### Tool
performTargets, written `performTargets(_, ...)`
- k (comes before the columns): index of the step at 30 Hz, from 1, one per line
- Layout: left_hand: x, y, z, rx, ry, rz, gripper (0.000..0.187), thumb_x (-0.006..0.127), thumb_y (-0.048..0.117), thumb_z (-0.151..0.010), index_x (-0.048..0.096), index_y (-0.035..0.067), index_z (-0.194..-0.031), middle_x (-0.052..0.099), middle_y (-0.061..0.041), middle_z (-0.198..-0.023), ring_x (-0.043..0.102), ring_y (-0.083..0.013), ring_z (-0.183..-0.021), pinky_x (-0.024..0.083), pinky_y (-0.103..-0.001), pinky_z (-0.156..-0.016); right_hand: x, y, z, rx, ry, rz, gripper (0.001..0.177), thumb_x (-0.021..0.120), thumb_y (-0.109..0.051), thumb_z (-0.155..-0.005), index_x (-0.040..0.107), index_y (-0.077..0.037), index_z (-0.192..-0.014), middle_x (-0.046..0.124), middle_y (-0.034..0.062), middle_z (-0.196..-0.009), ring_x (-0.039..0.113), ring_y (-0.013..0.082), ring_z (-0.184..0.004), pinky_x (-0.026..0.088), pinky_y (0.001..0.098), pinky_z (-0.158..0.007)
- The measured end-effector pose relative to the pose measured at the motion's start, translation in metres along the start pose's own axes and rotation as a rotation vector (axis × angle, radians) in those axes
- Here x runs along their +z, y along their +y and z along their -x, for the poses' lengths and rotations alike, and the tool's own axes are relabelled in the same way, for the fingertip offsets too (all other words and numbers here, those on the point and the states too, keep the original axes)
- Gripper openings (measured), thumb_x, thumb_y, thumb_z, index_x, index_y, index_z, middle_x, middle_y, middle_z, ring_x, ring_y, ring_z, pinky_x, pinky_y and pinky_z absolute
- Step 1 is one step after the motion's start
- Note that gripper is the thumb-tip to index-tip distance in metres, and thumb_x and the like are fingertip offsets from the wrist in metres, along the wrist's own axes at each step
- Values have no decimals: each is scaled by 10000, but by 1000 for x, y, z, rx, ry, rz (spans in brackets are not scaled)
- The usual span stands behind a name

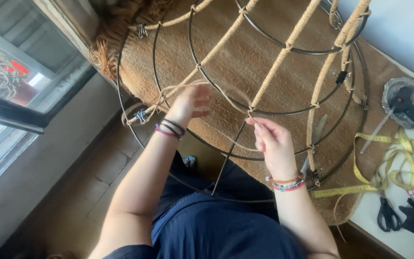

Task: Weaving twine around a metal frame to create a furniture component

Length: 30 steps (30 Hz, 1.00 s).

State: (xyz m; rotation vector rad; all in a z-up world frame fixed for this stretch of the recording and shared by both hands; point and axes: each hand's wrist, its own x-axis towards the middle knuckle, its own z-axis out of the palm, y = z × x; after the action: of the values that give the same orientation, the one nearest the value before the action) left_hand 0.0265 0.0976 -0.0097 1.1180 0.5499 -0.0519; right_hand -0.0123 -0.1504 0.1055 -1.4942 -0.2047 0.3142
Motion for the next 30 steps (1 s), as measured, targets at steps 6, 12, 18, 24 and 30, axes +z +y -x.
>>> performTargets(6,49,-3,38,1087,5,-904,626,757,24,-803,566,102,-1394,547,-233,-1388,555,-500,-1269,486,-573,-1071,-21,35,-3,54,-109,-108,342,524,-68,-1034,629,44,-1339,416,-78,-699,253,-40,-587,241,104,-436)
performTargets(12,68,-52,-42,301,-945,-541,216,553,24,-960,754,72,-1024,739,4,-845,683,-104,-789,581,-248,-739,-7,-2,7,89,-113,-185,373,520,-53,-1019,603,-7,-1379,509,-44,-772,273,-32,-592,235,90,-465)
performTargets(18,57,23,37,494,-414,-1123,409,538,514,-1012,790,193,-1043,797,-59,-876,750,-332,-950,575,-466,-899,-31,21,0,99,-180,-158,388,537,-81,-1009,598,52,-1369,308,-114,-707,217,-50,-618,212,81,-460)
performTargets(24,-57,22,99,514,602,-1777,350,645,617,-895,767,322,-752,664,47,-619,702,-226,-595,572,-380,-559,-46,39,-10,108,-202,-197,386,552,-70,-995,602,77,-1348,279,-87,-648,228,-16,-557,199,106,-427)
performTargets(30,-56,4,119,855,813,-1844,170,692,381,-819,748,223,-844,571,15,-873,625,-223,-788,446,-358,-664,-45,41,-12,97,-226,-215,400,535,-61,-990,583,88,-1358,253,-105,-639,220,-29,-548,188,88,-422)
